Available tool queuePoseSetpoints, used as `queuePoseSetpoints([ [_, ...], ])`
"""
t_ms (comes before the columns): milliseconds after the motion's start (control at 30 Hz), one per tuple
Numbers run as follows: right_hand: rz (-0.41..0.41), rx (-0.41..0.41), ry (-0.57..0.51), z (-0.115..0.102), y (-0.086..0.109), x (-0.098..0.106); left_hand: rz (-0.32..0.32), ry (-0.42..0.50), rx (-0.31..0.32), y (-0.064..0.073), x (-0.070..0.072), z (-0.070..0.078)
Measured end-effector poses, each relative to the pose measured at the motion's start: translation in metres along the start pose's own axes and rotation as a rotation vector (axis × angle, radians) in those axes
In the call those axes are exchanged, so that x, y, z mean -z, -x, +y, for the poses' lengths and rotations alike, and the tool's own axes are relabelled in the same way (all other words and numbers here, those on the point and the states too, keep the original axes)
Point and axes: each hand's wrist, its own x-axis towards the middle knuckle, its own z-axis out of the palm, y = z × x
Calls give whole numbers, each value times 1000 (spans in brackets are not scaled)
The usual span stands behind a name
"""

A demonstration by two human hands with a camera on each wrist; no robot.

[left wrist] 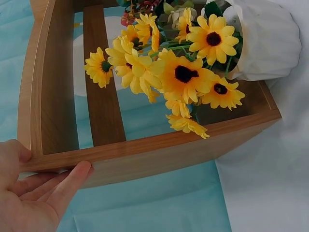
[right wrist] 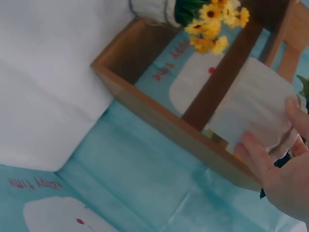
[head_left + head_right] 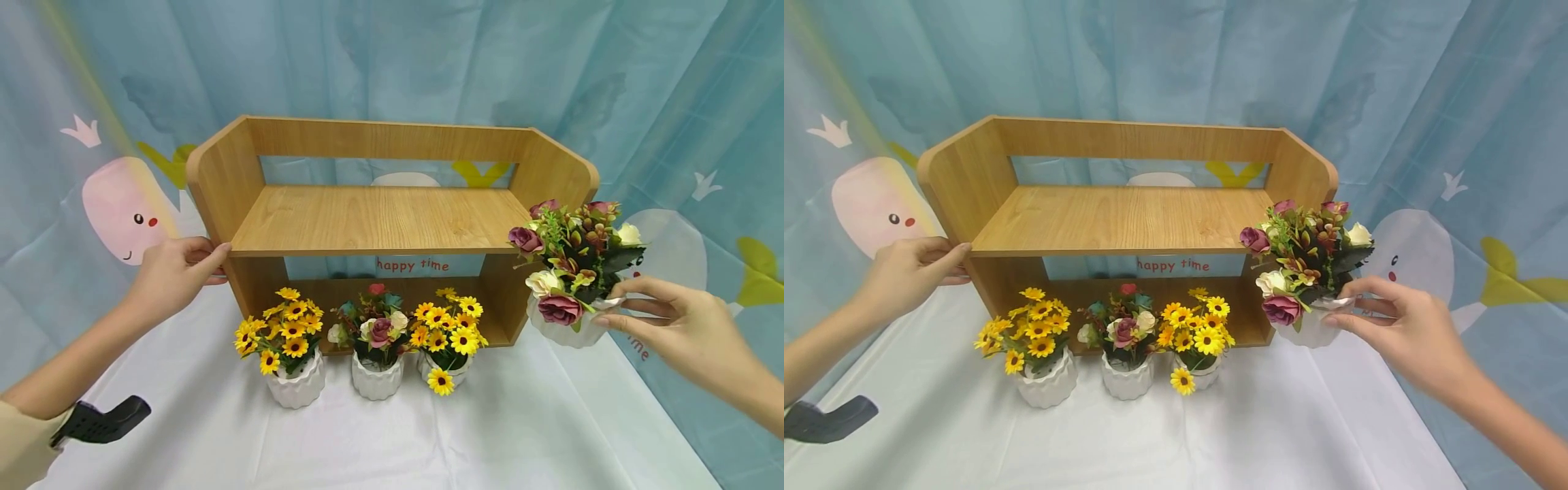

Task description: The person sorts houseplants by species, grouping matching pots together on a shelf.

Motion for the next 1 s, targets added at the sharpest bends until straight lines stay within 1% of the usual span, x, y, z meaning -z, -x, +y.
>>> queuePoseSetpoints([
  [133, -13, -16, 0, -8, -9, 6, 8, 3, -17, 0, -1, 0],
  [333, -21, 8, -26, -22, -23, 12, 7, -1, -15, 0, -1, 0],
  [567, -19, 37, -14, -40, -42, 15, 0, -1, -5, 0, -1, 0],
  [700, -33, 51, 11, -48, -52, 16, 1, -2, -5, 0, -1, -1],
  [900, -73, 25, 11, -57, -65, 17, -1, -7, 0, 0, -1, -1],
  [1000, -75, 15, 5, -61, -71, 17, 0, -5, -4, 0, -1, 0],
])
